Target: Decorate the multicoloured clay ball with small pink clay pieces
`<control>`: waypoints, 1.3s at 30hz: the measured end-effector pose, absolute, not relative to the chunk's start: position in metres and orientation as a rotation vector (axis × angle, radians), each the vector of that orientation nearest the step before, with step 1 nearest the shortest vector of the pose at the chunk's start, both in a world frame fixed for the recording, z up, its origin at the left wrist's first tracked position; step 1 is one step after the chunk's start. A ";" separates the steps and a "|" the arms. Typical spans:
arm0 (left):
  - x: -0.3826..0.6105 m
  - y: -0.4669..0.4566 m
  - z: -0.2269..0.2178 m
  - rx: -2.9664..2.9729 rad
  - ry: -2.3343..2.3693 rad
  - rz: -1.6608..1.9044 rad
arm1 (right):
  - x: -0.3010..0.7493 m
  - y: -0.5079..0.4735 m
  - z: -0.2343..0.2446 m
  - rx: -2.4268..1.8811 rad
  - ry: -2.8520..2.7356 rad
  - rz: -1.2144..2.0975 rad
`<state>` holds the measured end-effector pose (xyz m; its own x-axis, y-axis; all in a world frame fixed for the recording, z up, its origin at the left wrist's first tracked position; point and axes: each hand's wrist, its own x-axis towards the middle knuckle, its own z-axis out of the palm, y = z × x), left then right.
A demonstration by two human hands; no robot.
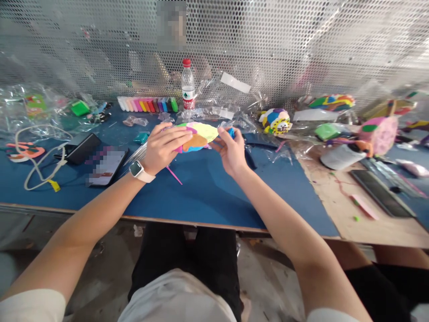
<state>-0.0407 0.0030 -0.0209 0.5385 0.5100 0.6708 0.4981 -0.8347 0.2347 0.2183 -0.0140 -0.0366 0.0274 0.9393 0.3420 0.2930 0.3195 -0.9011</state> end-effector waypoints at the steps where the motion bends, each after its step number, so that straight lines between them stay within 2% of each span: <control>1: -0.042 0.004 -0.022 2.800 0.832 1.204 | 0.216 -0.014 -0.038 -1.122 -1.347 0.844; 4: -0.043 0.012 -0.027 2.918 0.637 1.198 | 0.212 -0.012 -0.042 -0.910 -0.950 1.064; 10: -0.040 0.031 -0.038 2.848 0.551 1.123 | 0.221 -0.004 -0.042 -0.775 -0.817 1.039; 16: -0.029 0.040 -0.061 2.019 0.597 1.160 | 0.225 -0.003 -0.045 -0.796 -0.958 0.976; 20: -0.015 0.031 -0.067 1.622 0.570 1.006 | 0.223 -0.001 -0.050 -0.823 -1.032 0.944; 23: -0.009 0.028 -0.069 1.469 0.554 0.974 | 0.228 0.005 -0.058 -0.879 -1.095 0.836; 31: -0.001 0.027 -0.076 1.118 0.695 1.194 | 0.234 -0.005 -0.057 -0.972 -1.470 0.269; 39: 0.004 0.018 -0.068 1.023 0.609 1.199 | 0.215 -0.025 -0.055 -0.931 -1.877 0.115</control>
